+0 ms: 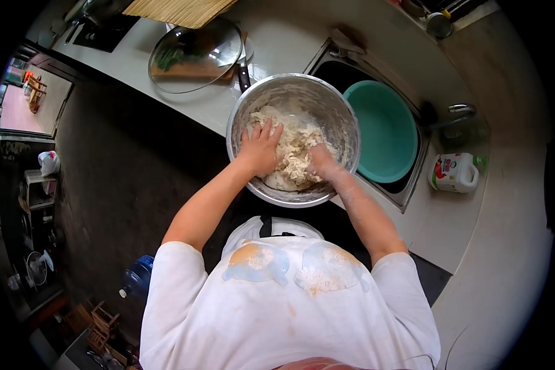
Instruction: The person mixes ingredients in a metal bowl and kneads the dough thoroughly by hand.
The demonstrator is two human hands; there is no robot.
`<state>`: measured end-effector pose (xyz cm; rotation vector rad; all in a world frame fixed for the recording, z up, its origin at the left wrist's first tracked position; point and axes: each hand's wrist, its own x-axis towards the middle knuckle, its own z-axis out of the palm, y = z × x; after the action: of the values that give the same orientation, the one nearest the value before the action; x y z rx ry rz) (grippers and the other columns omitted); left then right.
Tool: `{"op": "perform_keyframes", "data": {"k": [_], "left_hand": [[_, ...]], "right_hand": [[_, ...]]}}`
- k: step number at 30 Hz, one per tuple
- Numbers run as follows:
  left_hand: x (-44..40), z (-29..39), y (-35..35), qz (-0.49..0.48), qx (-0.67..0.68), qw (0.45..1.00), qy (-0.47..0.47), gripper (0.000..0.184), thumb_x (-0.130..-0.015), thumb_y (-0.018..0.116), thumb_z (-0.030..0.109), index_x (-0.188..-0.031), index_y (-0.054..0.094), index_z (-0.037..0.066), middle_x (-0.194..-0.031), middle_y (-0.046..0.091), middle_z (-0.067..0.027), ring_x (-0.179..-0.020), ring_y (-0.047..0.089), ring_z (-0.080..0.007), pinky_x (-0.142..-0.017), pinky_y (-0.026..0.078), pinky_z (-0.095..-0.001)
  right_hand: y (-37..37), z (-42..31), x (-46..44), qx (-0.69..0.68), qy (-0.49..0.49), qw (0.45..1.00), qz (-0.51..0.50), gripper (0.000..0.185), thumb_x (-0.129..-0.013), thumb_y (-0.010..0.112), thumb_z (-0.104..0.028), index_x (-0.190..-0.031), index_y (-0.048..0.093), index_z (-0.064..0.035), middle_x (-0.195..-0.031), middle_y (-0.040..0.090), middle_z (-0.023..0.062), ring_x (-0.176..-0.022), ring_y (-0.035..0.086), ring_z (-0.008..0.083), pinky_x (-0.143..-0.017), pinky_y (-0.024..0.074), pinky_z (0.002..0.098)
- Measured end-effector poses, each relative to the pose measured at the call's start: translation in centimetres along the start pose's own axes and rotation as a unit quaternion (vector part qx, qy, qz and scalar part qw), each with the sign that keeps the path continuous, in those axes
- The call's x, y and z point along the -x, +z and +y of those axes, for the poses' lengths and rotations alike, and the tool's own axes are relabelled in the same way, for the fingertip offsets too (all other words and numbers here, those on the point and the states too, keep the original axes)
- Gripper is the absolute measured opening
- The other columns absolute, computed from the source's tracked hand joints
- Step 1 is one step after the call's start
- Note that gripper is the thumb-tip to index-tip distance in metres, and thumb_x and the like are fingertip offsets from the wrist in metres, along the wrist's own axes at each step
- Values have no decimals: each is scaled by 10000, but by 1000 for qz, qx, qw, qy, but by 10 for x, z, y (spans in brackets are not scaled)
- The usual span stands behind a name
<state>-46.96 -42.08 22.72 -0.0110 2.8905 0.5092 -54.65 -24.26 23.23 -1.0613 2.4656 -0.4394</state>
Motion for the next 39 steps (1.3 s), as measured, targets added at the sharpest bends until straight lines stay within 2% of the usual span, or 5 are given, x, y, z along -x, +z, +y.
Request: {"op": "perform_keyframes", "data": {"k": [8, 10, 14, 34, 39], "left_hand": [[-3, -23, -26, -92, 189, 977, 28, 769, -708, 517, 173, -1382, 148, 134, -1424, 95, -171, -1309, 95, -331, -1040, 93, -471], [10, -32, -34, -86, 698, 710, 12, 785, -674, 521, 138, -1381, 177, 134, -1424, 108, -144, -1317, 85, -267, -1051, 114, -373], [15, -27, -38, -70, 782, 619, -34, 580, -898, 388, 370, -1377, 182, 116, -1410, 164, -110, -1296, 159, -206, -1051, 118, -299], [-52, -14, 27, 40, 275, 959, 55, 653, -892, 258, 472, -1378, 96, 67, -1423, 42, -184, -1291, 59, -366, -1033, 16, -457], [-58, 23, 2, 13, 390, 921, -22, 651, -884, 249, 478, -1383, 75, 96, -1428, 35, -173, -1292, 52, -382, -1032, 5, -451]], "right_hand": [[2, -2, -63, -8, -9, 996, -90, 331, -539, 629, -96, -826, 607, 66, -885, 566, 287, -872, 562, 371, -782, 449, 376], [6, -3, -77, -4, -2, 994, -110, 305, -550, 628, -91, -811, 609, 66, -885, 565, 290, -893, 557, 370, -794, 444, 378], [-6, -9, -96, 10, 35, 990, -138, 262, -570, 628, -106, -780, 621, 49, -883, 584, 252, -873, 573, 339, -774, 452, 369], [3, 27, -28, -120, 1, 978, 172, 369, -576, 625, -177, -914, 611, -30, -845, 608, 189, -815, 579, 330, -763, 443, 367], [-3, -11, -25, 130, 33, 989, -66, 369, -592, 642, -214, -880, 614, 15, -827, 594, 229, -840, 563, 359, -779, 436, 381]]}}
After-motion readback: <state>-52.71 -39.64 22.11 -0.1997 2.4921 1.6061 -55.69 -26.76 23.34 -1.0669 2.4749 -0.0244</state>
